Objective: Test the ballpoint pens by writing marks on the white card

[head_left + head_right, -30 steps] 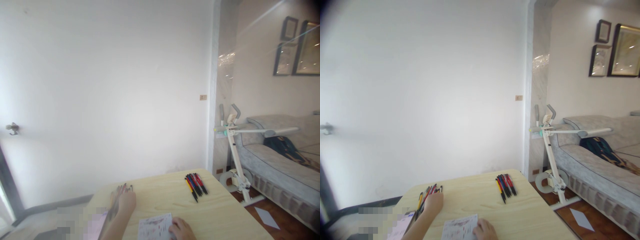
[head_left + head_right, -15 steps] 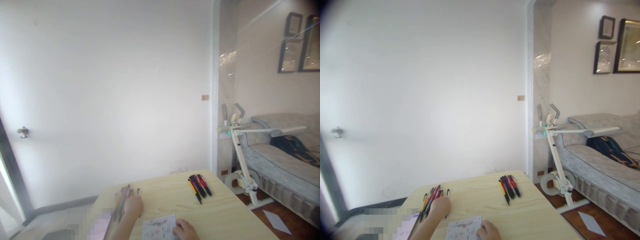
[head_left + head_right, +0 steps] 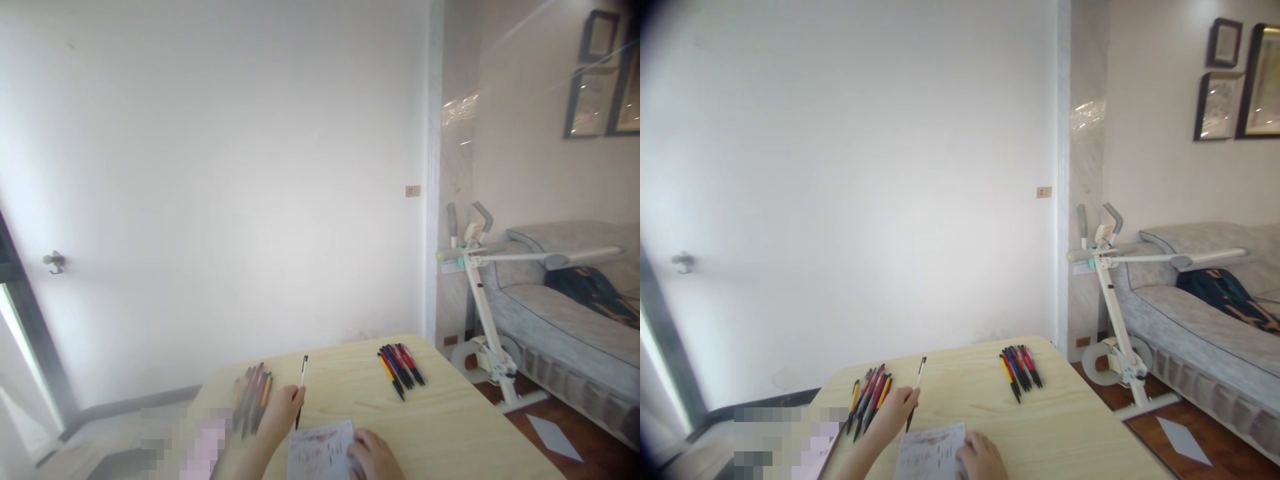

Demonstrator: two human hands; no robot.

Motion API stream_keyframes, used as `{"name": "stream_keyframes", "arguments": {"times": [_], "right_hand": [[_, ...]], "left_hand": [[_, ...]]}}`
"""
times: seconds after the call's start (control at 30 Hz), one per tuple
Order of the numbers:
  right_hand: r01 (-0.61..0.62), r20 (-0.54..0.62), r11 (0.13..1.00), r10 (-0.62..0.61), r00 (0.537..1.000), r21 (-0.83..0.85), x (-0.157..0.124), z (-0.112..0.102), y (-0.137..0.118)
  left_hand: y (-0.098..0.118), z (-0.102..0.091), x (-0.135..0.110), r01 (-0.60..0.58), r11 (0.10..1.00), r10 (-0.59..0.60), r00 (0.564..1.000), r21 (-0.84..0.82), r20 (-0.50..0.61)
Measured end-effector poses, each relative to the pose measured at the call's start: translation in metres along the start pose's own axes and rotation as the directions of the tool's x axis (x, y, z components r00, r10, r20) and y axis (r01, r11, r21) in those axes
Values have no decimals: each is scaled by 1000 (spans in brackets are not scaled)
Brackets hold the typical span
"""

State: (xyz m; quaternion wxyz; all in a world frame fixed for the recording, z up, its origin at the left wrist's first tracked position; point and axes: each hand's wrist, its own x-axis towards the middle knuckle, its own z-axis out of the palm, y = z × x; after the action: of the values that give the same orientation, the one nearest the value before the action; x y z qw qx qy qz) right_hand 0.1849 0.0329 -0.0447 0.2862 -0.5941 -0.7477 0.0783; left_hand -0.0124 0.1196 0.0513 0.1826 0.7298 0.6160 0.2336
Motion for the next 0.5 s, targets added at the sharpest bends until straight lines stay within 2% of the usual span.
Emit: {"name": "stream_keyframes", "arguments": {"times": [0.2, 0.3, 0.37, 0.43, 0.5], "right_hand": [[3, -31, 1000, -2, 1000, 30, -2, -7, -4], [75, -71, 990, -67, 995, 117, -4, -19, -6], [93, -147, 980, -67, 987, 177, -5, -26, -10], [119, -216, 957, -62, 974, 264, -5, -29, -16], [122, -277, 921, -16, 961, 371, -5, -29, -26]], "left_hand": [[4, 7, -15, -38, 936, 18, 998, -351, -58], [9, 13, -32, -13, 885, 2, 1000, -465, -25], [14, 16, -44, 0, 846, 5, 1000, -534, 8], [19, 19, -56, 62, 703, -22, 998, -708, 65], [23, 21, -66, 108, 577, -40, 994, -809, 104]]}}
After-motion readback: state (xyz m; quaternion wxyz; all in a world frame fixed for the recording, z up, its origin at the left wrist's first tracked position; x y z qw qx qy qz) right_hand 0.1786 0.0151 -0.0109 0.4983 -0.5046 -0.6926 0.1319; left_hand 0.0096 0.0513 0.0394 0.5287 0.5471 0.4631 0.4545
